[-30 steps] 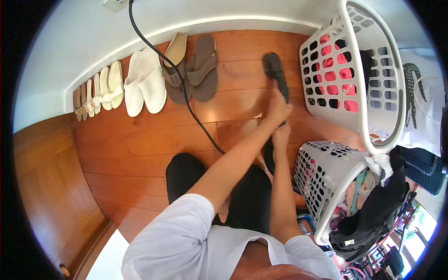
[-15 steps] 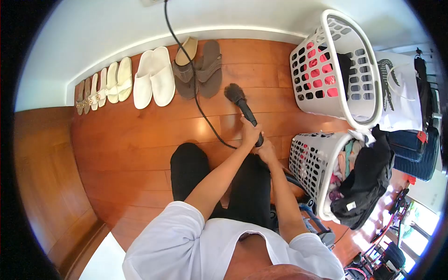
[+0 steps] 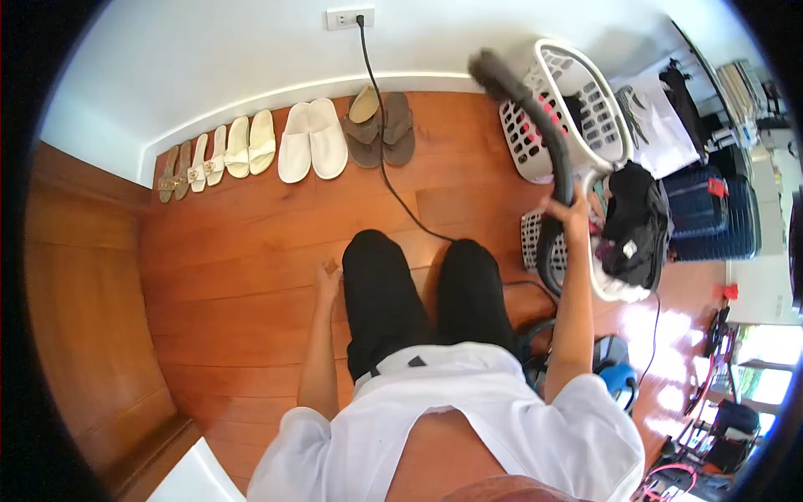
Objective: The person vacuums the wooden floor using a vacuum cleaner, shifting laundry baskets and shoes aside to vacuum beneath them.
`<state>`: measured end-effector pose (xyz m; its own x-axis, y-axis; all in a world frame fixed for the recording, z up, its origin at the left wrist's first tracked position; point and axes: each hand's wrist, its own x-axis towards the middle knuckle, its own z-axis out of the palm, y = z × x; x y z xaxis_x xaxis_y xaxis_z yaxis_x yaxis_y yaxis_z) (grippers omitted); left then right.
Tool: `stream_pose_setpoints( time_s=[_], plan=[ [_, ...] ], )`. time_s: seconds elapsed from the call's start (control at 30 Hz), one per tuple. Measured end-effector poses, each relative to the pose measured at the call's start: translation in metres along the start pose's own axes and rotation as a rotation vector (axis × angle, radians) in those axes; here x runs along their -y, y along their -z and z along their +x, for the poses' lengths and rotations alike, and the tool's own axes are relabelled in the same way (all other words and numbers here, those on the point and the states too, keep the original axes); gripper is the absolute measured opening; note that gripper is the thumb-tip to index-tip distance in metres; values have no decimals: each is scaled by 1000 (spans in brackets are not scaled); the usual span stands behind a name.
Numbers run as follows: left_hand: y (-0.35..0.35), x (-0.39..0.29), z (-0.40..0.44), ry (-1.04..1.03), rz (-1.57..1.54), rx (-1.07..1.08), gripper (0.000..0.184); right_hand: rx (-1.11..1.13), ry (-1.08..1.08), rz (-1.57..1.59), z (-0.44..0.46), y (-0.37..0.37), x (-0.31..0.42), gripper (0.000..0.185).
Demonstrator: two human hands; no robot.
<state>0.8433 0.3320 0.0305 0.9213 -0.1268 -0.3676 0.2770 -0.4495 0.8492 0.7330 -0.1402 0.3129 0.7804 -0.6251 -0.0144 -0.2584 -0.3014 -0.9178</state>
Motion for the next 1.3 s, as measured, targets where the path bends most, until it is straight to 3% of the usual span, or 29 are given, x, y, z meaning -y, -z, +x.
stream_pose_setpoints(
  time_s=[0.1, 0.13, 0.17, 0.3, 0.37, 0.47, 0.57, 0.67, 0.77, 0.97, 1.07, 1.17, 1.23, 1.3],
  plan=[
    [26, 29, -34, 137, 189, 81, 66, -56, 149, -107, 20, 3, 20, 40],
    [29, 34, -44, 174, 206, 132, 67, 7, 112, -173, 21, 1, 35, 48],
    [34, 38, -54, 208, 231, 191, 69, -1, 243, -173, 21, -8, 39, 52],
    [27, 75, -60, 184, 76, 208, 71, -152, 292, -498, -29, -51, 66, 69],
    [29, 69, -62, 285, -130, 208, 69, -257, 389, -532, -68, -74, 102, 53],
    [31, 115, -25, 344, -64, 196, 73, -265, 493, -497, -107, -102, 158, 38],
    [36, 122, 17, 122, 70, 212, 72, -151, 659, -426, -125, -118, 201, 26],
    [27, 19, -7, -89, 323, -2, 62, -45, 775, -302, -131, -133, 228, 24],
    [17, -66, -34, -271, 185, -55, 63, 14, 792, -195, -125, -149, 237, 24],
    [-13, -219, -85, -461, -431, 395, 65, 118, 732, -91, -99, -149, 212, 26],
    [-39, -281, -90, -487, -565, 592, 66, 257, 483, -157, -80, -124, 186, 29],
    [-77, -329, -87, -501, -644, 750, 67, 47, 533, -104, -66, -92, 149, 41],
    [-109, -357, -78, -526, -664, 823, 66, -110, 761, -107, -58, -50, 128, 55],
    [-134, -383, -68, -537, -706, 877, 65, -275, 782, -323, -60, 20, 113, 57]
  ],
)
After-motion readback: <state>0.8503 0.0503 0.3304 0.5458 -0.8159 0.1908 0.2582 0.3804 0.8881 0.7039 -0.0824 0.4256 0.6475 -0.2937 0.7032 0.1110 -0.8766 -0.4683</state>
